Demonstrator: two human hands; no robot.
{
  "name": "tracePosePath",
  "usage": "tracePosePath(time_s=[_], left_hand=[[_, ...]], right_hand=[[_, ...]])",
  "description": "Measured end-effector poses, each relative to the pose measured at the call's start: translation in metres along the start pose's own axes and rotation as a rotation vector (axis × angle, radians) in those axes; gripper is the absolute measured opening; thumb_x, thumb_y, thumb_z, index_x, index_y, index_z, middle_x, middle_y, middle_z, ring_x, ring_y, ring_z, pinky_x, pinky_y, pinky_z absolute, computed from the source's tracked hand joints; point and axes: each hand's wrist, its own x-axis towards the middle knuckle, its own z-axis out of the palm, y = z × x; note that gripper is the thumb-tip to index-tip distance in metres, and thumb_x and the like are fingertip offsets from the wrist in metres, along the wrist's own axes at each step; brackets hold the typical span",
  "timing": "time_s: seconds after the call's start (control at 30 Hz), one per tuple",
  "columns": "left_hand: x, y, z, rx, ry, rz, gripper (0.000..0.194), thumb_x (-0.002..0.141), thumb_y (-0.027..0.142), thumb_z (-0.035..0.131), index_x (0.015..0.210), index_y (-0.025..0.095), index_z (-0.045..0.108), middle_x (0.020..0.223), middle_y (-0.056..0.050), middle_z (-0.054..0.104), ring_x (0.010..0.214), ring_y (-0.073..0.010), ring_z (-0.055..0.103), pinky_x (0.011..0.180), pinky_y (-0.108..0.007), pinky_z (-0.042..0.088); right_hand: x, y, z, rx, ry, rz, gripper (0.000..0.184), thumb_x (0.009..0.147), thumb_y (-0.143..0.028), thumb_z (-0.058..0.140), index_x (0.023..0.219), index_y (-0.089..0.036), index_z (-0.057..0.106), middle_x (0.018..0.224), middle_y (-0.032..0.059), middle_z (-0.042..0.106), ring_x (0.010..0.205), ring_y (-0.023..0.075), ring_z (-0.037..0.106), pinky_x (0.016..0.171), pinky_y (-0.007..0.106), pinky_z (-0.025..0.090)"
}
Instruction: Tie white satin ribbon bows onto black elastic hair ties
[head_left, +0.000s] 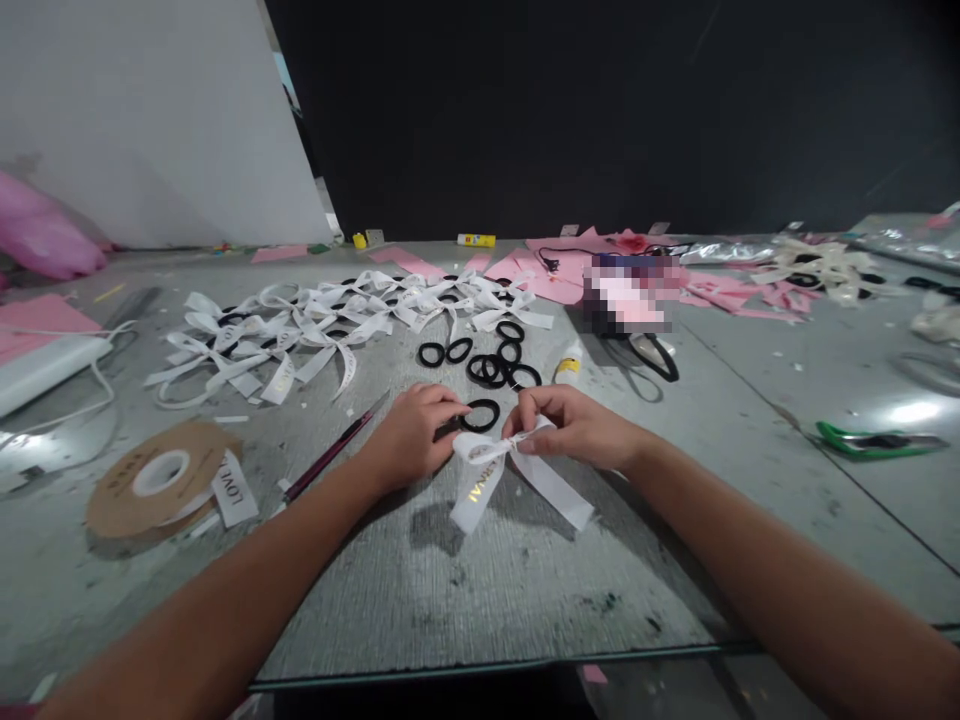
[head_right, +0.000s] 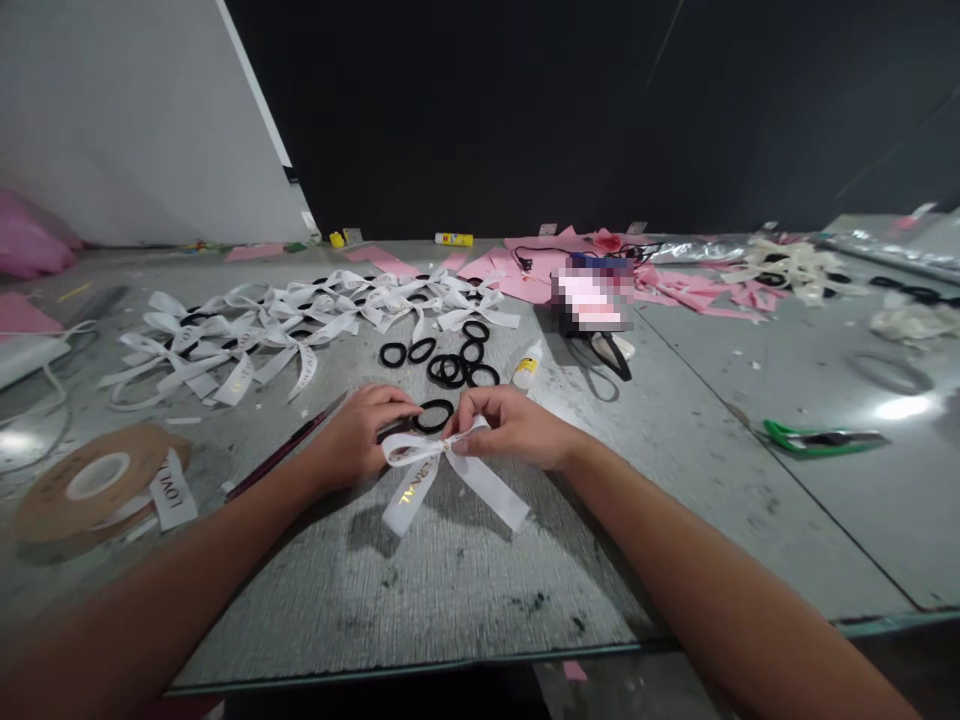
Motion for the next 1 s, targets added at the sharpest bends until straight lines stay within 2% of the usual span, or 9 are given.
tracePosePath(time_s=[0.1,0.17,0.3,0.4,0.5,0.63,0.73,0.83,1.0], left_hand=[[-0.003,0.004,-0.008,-0.091,0.127,-0.060,0.028,0.086,0.024,0.055,0.109,0.019,0.070,0.112,-0.010,0.066,0.108,-0.0247,0.055,0.098,-0.042,0.043],[-0.005,0.009,-0.014,-0.256,0.179,-0.138,0.029,0.090,0.031,0.050,0.104,0.018,0.072,0.107,-0.009,0.069,0.102,-0.0234,0.058,0.093,-0.040,0.045],[-0.008,0.020,-0.018,-0.694,0.101,-0.297,0.049,0.094,0.047,0.037,0.111,0.015,0.071,0.090,-0.009,0.070,0.077,-0.0187,0.059,0.074,-0.034,0.049],[-0.006,0.027,-0.013,-0.856,0.096,-0.368,0.047,0.085,0.045,0.056,0.118,0.014,0.067,0.084,-0.006,0.067,0.067,-0.0142,0.055,0.064,-0.029,0.046],[-0.001,0.029,-0.006,-0.865,0.162,-0.437,0.041,0.075,0.036,0.071,0.108,0.013,0.068,0.078,-0.003,0.065,0.062,-0.0109,0.052,0.060,-0.026,0.043],[0.007,0.021,0.002,-0.850,0.252,-0.527,0.033,0.074,0.035,0.071,0.098,0.013,0.068,0.066,0.000,0.061,0.053,-0.0089,0.048,0.052,-0.023,0.038],[0.011,0.013,0.006,-0.783,0.272,-0.535,0.026,0.072,0.032,0.071,0.091,0.014,0.067,0.066,0.001,0.062,0.054,-0.0098,0.051,0.051,-0.023,0.039],[0.013,0.011,0.006,-0.689,0.243,-0.523,0.020,0.072,0.031,0.070,0.083,0.014,0.066,0.068,-0.001,0.065,0.056,-0.0107,0.053,0.053,-0.023,0.039],[0.012,0.011,0.005,-0.676,0.208,-0.532,0.017,0.073,0.031,0.069,0.079,0.015,0.066,0.064,0.000,0.062,0.051,-0.0092,0.048,0.051,-0.023,0.036]], right_hand=[[0.002,0.002,0.004,0.065,0.110,0.022,0.031,0.067,-0.028,0.083,0.066,-0.018,0.053,0.086,0.0015,0.070,0.073,0.0112,0.062,0.067,0.026,0.048],[0.004,0.002,0.009,0.103,0.180,0.049,0.032,0.065,-0.029,0.084,0.066,-0.018,0.054,0.084,0.0003,0.069,0.067,0.0095,0.059,0.061,0.023,0.046],[0.008,0.000,0.020,0.099,0.285,0.107,0.030,0.064,-0.030,0.084,0.078,-0.019,0.060,0.070,-0.0028,0.063,0.057,0.0086,0.053,0.053,0.023,0.043],[0.011,-0.002,0.026,0.046,0.342,0.121,0.039,0.066,-0.029,0.082,0.097,-0.020,0.062,0.073,-0.0028,0.063,0.059,0.0100,0.055,0.056,0.024,0.045],[0.013,-0.003,0.029,-0.047,0.430,0.081,0.046,0.066,-0.029,0.080,0.107,-0.020,0.060,0.084,-0.0006,0.065,0.066,0.0116,0.058,0.061,0.026,0.047],[0.016,0.002,0.027,-0.159,0.532,0.049,0.040,0.066,-0.033,0.079,0.100,-0.020,0.062,0.093,0.0017,0.064,0.073,0.0134,0.060,0.064,0.028,0.048],[0.017,0.006,0.025,-0.252,0.540,0.033,0.035,0.067,-0.034,0.078,0.095,-0.019,0.063,0.091,0.0021,0.064,0.072,0.0142,0.061,0.066,0.030,0.048],[0.018,0.008,0.023,-0.357,0.528,0.016,0.031,0.068,-0.034,0.077,0.091,-0.019,0.063,0.092,0.0035,0.065,0.070,0.0143,0.060,0.066,0.032,0.049],[0.017,0.011,0.022,-0.412,0.479,0.039,0.029,0.070,-0.032,0.075,0.093,-0.018,0.064,0.084,0.0030,0.065,0.066,0.0143,0.058,0.059,0.030,0.047]])
